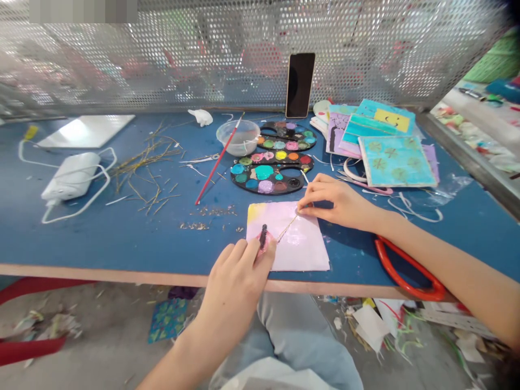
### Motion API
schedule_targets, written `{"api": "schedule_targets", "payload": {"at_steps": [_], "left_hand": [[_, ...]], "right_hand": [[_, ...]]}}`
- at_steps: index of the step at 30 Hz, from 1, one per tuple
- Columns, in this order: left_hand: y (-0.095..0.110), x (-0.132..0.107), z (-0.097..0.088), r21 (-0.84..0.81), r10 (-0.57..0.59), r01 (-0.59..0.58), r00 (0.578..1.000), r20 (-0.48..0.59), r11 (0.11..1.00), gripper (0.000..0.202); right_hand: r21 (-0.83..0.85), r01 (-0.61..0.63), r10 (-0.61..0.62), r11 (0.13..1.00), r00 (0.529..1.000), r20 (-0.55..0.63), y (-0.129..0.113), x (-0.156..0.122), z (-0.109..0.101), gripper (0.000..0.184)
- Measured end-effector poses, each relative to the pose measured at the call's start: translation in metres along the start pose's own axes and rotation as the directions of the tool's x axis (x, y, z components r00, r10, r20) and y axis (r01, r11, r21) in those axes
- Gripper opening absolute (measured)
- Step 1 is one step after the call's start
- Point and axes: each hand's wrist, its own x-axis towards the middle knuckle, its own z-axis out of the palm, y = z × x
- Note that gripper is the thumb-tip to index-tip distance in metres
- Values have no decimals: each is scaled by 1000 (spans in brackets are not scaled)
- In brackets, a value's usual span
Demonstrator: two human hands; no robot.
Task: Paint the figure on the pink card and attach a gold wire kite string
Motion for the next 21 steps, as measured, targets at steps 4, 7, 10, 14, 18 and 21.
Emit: {"api": "schedule_targets", "payload": {"at_steps": [4, 7, 10, 14, 18, 21], "left_hand": [[0, 0, 0, -20, 11, -11, 1000, 2, 1000, 45], [1, 0, -1, -26, 11, -10, 1000, 13, 1000, 44], [2, 1, -3, -28, 7, -6, 1000, 18, 1000, 43], [3, 0, -3, -32, 1, -1, 1000, 1, 999, 41], [3, -1, -2, -82, -35, 33, 999, -34, 996, 42], [2, 1, -1, -153, -100, 90, 993, -60, 984, 35]], "right_hand": [[2, 7, -7, 1000, 1000, -5, 0, 0, 0, 16], [1, 4, -4, 1000, 1000, -4, 1, 0, 0, 16], [4, -2, 2, 1000, 1000, 0, 2, -1, 0, 16], [39, -24, 24, 999, 1000, -2, 0, -1, -1, 16], [157, -101, 105, 982, 994, -21, -8, 0, -5, 15], [230, -150, 160, 961, 987, -25, -14, 0, -8, 15]]}}
